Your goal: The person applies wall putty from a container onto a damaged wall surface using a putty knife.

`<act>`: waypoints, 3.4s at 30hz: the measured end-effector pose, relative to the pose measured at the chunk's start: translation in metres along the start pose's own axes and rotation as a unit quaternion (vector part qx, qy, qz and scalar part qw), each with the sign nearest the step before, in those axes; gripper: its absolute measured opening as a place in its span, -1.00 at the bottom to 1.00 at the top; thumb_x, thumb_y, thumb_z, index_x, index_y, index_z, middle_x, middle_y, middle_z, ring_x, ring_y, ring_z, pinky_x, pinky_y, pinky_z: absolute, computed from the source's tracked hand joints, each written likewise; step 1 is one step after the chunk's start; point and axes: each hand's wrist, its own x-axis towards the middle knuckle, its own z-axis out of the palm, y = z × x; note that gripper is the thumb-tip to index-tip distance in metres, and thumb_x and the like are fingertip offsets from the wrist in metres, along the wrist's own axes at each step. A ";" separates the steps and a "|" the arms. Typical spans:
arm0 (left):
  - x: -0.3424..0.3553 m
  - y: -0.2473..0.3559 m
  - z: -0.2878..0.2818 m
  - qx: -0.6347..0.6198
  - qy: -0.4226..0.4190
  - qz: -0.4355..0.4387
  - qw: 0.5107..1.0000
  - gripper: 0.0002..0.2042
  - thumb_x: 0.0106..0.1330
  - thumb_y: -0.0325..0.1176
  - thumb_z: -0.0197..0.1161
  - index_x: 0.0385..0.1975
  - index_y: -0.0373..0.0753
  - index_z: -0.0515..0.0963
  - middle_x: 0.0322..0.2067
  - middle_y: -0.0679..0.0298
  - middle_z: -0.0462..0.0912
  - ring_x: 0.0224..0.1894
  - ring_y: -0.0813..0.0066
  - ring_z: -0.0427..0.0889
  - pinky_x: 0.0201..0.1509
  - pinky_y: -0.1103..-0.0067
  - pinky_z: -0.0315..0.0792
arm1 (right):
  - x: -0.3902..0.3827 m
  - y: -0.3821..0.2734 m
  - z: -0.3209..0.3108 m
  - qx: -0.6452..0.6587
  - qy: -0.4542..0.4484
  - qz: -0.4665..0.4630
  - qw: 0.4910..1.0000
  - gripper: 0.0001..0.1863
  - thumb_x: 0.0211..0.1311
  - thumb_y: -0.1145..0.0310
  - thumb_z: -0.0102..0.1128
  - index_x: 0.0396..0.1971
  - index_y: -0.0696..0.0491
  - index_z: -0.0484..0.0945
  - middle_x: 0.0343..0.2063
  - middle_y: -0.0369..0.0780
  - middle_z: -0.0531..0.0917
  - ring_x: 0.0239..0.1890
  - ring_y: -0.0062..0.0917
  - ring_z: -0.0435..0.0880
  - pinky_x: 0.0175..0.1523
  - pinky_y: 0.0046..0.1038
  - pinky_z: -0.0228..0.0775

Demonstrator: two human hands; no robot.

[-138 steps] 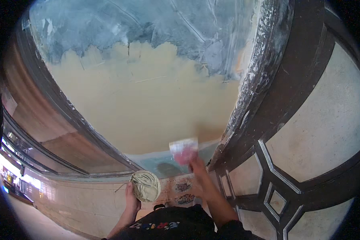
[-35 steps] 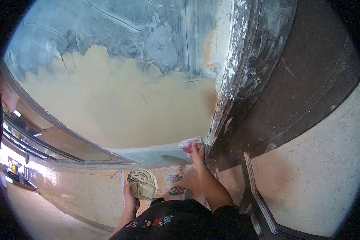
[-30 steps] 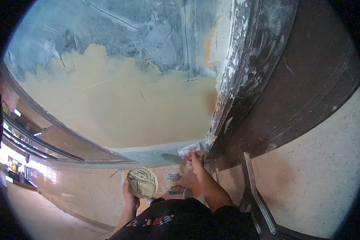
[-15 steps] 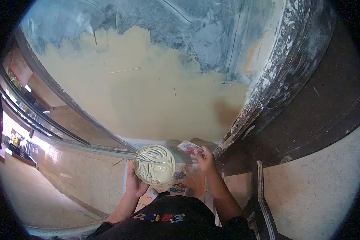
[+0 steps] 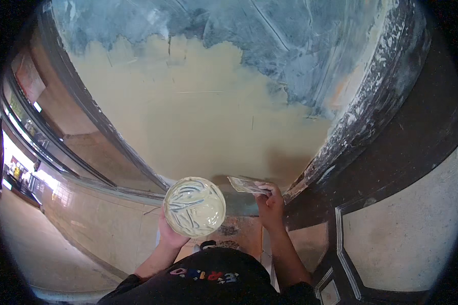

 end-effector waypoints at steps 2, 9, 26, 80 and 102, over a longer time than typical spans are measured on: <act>0.000 0.002 -0.009 0.006 0.002 -0.007 1.000 -0.34 0.41 0.14 -0.23 0.35 -0.23 0.20 0.33 0.02 0.25 0.35 0.00 0.24 0.42 0.06 0.07 | 0.000 -0.008 0.011 -0.006 -0.001 0.008 1.000 -0.73 0.21 0.70 0.08 -0.10 0.14 0.41 -0.06 -0.18 0.56 0.03 -0.54 0.53 0.13 -0.50 0.35; -0.005 0.000 -0.004 0.055 0.029 -0.005 0.998 -0.42 0.41 -0.01 -0.19 0.31 -0.28 0.24 0.30 0.01 0.30 0.32 0.00 0.29 0.38 0.06 0.18 | 0.000 -0.010 0.020 -0.036 0.004 0.041 0.999 -0.75 0.21 0.68 0.09 -0.13 0.14 0.39 -0.07 -0.19 0.56 0.02 -0.55 0.51 0.14 -0.50 0.33; -0.002 -0.022 0.017 0.022 0.002 -0.159 0.987 -0.42 0.41 0.11 -0.12 0.34 -0.06 0.22 0.35 0.13 0.23 0.36 0.04 0.24 0.36 -0.18 0.04 | 0.013 -0.036 0.000 0.010 0.016 -0.038 0.999 -0.80 0.26 0.58 0.14 -0.16 0.11 0.37 -0.10 -0.12 0.56 -0.01 -0.46 0.55 0.09 -0.36 0.44; 0.022 -0.034 0.010 0.397 -0.086 0.126 0.905 0.25 -0.31 0.15 0.49 0.45 0.03 -0.17 0.35 0.09 0.11 0.38 0.07 0.18 0.40 0.12 0.18 | 0.012 -0.092 0.053 -0.331 -0.207 0.040 0.920 -0.72 0.28 0.34 0.14 -0.10 0.16 0.42 -0.50 -0.06 0.64 -0.46 -0.31 0.68 -0.32 -0.36 0.46; 0.033 -0.027 -0.012 0.340 -0.045 0.105 0.933 0.16 -0.19 0.19 0.41 0.45 0.01 -0.12 0.35 0.12 0.14 0.36 0.13 0.23 0.40 0.17 0.18 | 0.011 -0.042 0.032 -0.180 -0.301 0.063 0.934 -0.67 0.32 0.27 0.14 -0.03 0.13 0.43 -0.41 -0.08 0.63 -0.36 -0.43 0.64 -0.22 -0.40 0.44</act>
